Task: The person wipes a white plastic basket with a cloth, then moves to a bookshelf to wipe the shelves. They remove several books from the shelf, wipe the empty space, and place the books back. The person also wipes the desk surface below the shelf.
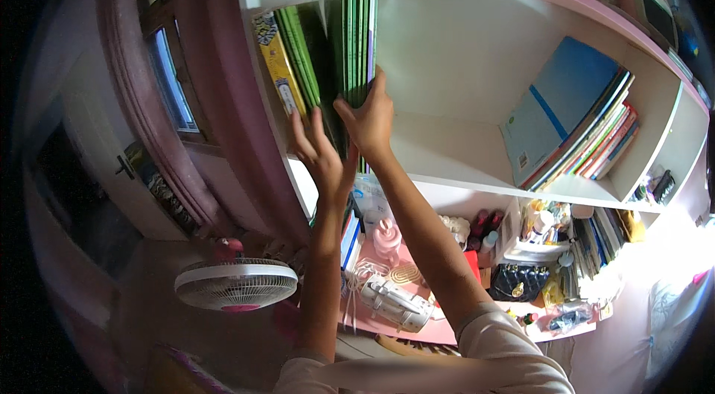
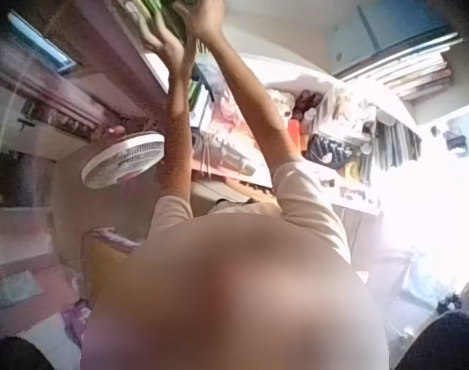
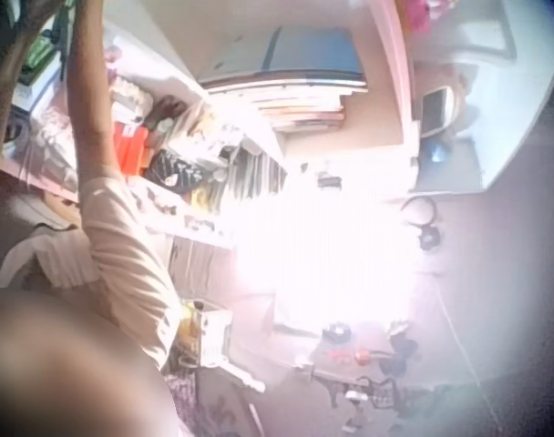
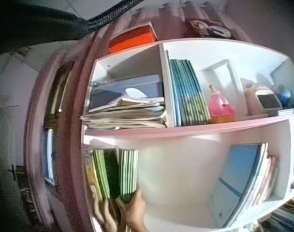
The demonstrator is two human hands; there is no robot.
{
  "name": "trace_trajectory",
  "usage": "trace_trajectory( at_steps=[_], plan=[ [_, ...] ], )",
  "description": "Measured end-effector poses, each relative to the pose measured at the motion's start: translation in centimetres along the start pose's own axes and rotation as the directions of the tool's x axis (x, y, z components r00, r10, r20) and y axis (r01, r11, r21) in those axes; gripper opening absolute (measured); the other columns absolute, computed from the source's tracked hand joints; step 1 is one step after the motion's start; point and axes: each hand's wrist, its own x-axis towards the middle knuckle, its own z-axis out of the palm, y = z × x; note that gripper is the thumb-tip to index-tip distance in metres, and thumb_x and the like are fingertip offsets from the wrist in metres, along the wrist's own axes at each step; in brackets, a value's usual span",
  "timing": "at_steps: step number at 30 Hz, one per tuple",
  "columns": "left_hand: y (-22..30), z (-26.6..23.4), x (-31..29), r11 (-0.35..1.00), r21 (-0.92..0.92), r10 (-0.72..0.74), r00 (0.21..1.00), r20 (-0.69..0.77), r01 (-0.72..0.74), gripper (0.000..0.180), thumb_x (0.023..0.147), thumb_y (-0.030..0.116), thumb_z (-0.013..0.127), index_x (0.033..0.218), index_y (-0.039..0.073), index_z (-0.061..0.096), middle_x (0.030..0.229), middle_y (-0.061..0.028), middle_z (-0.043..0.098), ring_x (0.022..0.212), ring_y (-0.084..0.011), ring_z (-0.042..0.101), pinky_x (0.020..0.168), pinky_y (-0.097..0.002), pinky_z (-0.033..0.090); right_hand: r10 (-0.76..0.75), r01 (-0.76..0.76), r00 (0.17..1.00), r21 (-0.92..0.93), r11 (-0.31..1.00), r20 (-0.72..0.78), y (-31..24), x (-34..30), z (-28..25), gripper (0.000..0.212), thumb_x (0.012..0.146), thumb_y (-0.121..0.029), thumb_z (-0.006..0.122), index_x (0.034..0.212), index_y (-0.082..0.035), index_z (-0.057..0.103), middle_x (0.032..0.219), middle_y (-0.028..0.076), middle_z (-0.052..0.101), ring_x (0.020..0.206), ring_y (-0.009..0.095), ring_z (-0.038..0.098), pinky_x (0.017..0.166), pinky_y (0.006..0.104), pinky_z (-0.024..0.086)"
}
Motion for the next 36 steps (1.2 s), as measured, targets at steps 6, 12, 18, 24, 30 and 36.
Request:
trace_trajectory(
  at_steps=[6,12,18,24,30,36],
  plan=[
    [4.0,2.6,-3.1,0.917,-0.395,0.05,0.969,0.241,0.051,0.073,0.083,0.032,0.064,0.138,-0.005,0.031,0.138,-0.0298,0.034,0.13,-0.0435,0.033,0.107,-0.046,0.028,-0.008,0.011,0.987,0.02,1.0,-0.158,0.4,-0.7,-2.3,0.072,0.069,-0.011,0.074,0.128,-0.002,0.035,0.086,0.023,0.062,0.077,0.043,0.061,0.068,0.0462,0.049],
    [8.1,4.1,-4.2,0.867,-0.385,-0.167,0.913,0.373,0.316,0.071,0.084,0.032,0.062,0.14,0.0,0.031,0.137,-0.0253,0.04,0.13,-0.0412,0.035,0.107,-0.0455,0.03,-0.005,0.03,0.959,0.084,0.996,-0.284,-2.3,-2.8,-8.2,0.065,0.07,-0.01,0.071,0.126,0.0,0.038,0.086,0.022,0.063,0.077,0.032,0.065,0.07,0.0372,0.051],
    [15.6,6.8,-5.7,0.779,-0.57,-0.026,0.922,0.387,0.262,0.081,0.08,0.024,0.067,0.142,-0.001,0.022,0.145,-0.0263,0.026,0.133,-0.0416,0.03,0.109,-0.0441,0.029,-0.042,-0.006,0.937,-0.139,0.99,-0.345,-3.0,-1.5,-16.2,0.064,0.07,-0.012,0.072,0.124,-0.002,0.039,0.087,0.022,0.063,0.076,0.03,0.065,0.069,0.0384,0.051],
    [22.8,10.0,-7.2,0.552,-0.807,0.188,0.912,0.364,0.209,0.089,0.07,0.014,0.075,0.14,-0.004,0.024,0.14,-0.0309,0.028,0.13,-0.0459,0.03,0.106,-0.0472,0.031,-0.096,-0.103,0.903,-0.429,0.897,-0.418,-0.6,-0.6,-24.0,0.065,0.069,-0.014,0.071,0.123,-0.001,0.038,0.092,0.025,0.062,0.083,0.039,0.064,0.072,0.0412,0.051],
    [24.7,12.6,-7.6,0.523,-0.817,0.263,0.865,0.427,0.244,0.091,0.069,0.013,0.075,0.14,-0.005,0.022,0.142,-0.0327,0.023,0.132,-0.0477,0.024,0.109,-0.0489,0.026,-0.097,-0.162,0.878,-0.483,0.86,-0.468,1.4,0.7,-26.9,0.065,0.07,-0.016,0.07,0.123,0.003,0.038,0.099,0.027,0.06,0.093,0.041,0.061,0.079,0.0429,0.05],
    [25.2,12.7,-6.5,0.412,-0.874,0.321,0.856,0.405,0.259,0.083,0.079,0.02,0.068,0.142,-0.005,0.019,0.144,-0.0304,0.021,0.135,-0.0458,0.019,0.112,-0.0467,0.019,-0.277,-0.044,0.842,-0.571,0.82,-0.463,2.6,1.5,-26.6,0.075,0.07,-0.014,0.068,0.134,0.002,0.032,0.125,0.028,0.046,0.116,0.043,0.047,0.096,0.0455,0.04]
  ],
)
